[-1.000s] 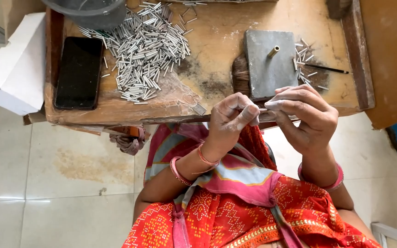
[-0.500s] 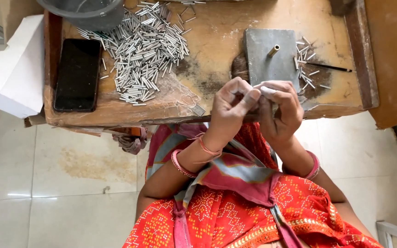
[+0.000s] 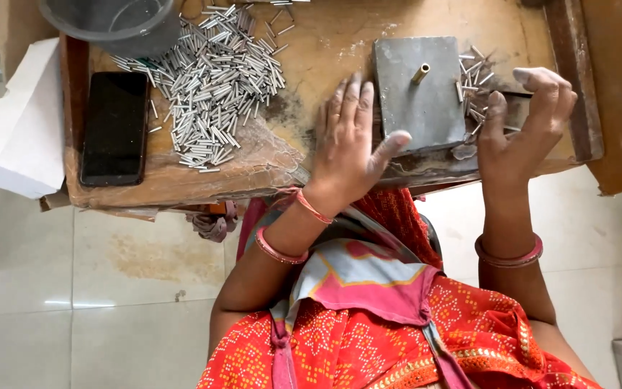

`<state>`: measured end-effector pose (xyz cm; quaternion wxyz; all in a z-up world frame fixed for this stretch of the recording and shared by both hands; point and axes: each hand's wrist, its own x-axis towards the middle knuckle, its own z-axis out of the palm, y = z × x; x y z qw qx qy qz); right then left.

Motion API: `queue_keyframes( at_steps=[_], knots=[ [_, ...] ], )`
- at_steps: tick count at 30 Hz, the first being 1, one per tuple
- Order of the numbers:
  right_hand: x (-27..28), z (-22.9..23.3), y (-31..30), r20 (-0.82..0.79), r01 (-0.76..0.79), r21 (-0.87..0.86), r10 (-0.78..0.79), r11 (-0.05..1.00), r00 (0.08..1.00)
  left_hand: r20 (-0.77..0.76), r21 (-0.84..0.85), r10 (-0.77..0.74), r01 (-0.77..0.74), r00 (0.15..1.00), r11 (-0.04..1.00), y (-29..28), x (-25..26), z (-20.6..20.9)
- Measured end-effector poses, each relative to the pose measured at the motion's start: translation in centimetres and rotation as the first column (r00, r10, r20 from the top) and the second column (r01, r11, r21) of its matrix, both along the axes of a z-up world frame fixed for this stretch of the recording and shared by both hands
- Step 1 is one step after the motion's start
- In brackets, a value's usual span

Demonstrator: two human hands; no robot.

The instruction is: Wrapping small metal pins in paper strips at a manufacturing workbench.

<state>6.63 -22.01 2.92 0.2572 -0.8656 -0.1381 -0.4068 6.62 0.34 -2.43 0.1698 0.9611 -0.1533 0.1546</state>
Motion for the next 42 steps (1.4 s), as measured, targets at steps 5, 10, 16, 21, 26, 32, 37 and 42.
queue_keyframes(
  at_steps=[5, 10, 16, 21, 26, 32, 37, 42],
  knots=[
    [0.3, -1.9, 1.3, 0.017, -0.143, 0.029, 0.143, 0.989, 0.990, -0.070, -0.795, -0.207, 0.070, 0.976, 0.603, 0.7, 2.0, 2.1],
    [-0.4, 0.5, 5.6, -0.163, -0.398, 0.175, 0.425, 0.900, 0.890, -0.057, -0.991, -0.319, -0.016, 0.946, 0.130, -0.6, 3.4, 0.5],
    [1.1, 0.8, 7.7, -0.269, -0.461, -0.107, 0.421, 0.881, 0.866, 0.078, -0.978, -0.388, -0.004, 0.919, -0.207, -0.5, 3.7, -1.9],
    [2.1, 0.3, 8.2, -0.387, -0.393, -0.272, 0.275, 0.878, 0.880, 0.017, -0.999, -0.226, 0.006, 0.974, -0.049, 1.0, 1.4, -0.1],
    [3.1, 0.0, 7.9, -0.426, -0.414, -0.265, 0.280, 0.871, 0.860, 0.044, -0.723, -0.044, 0.062, 0.998, 0.688, 2.1, -0.4, 3.6],
    [3.4, -0.2, 7.3, -0.401, -0.458, -0.191, 0.357, 0.868, 0.844, -0.049, -0.642, -0.128, 0.067, 0.991, 0.764, 2.4, 0.9, 4.0],
    [3.1, -0.6, 6.8, -0.343, -0.483, -0.131, 0.417, 0.866, 0.842, -0.043, -0.569, -0.093, 0.052, 0.995, 0.821, 2.3, 2.0, 2.9],
    [2.0, -1.3, 5.9, -0.293, -0.536, 0.570, 0.763, 0.623, 0.576, 0.028, -0.587, -0.123, 0.116, 0.992, 0.801, 2.5, 1.0, 3.7]
  ],
)
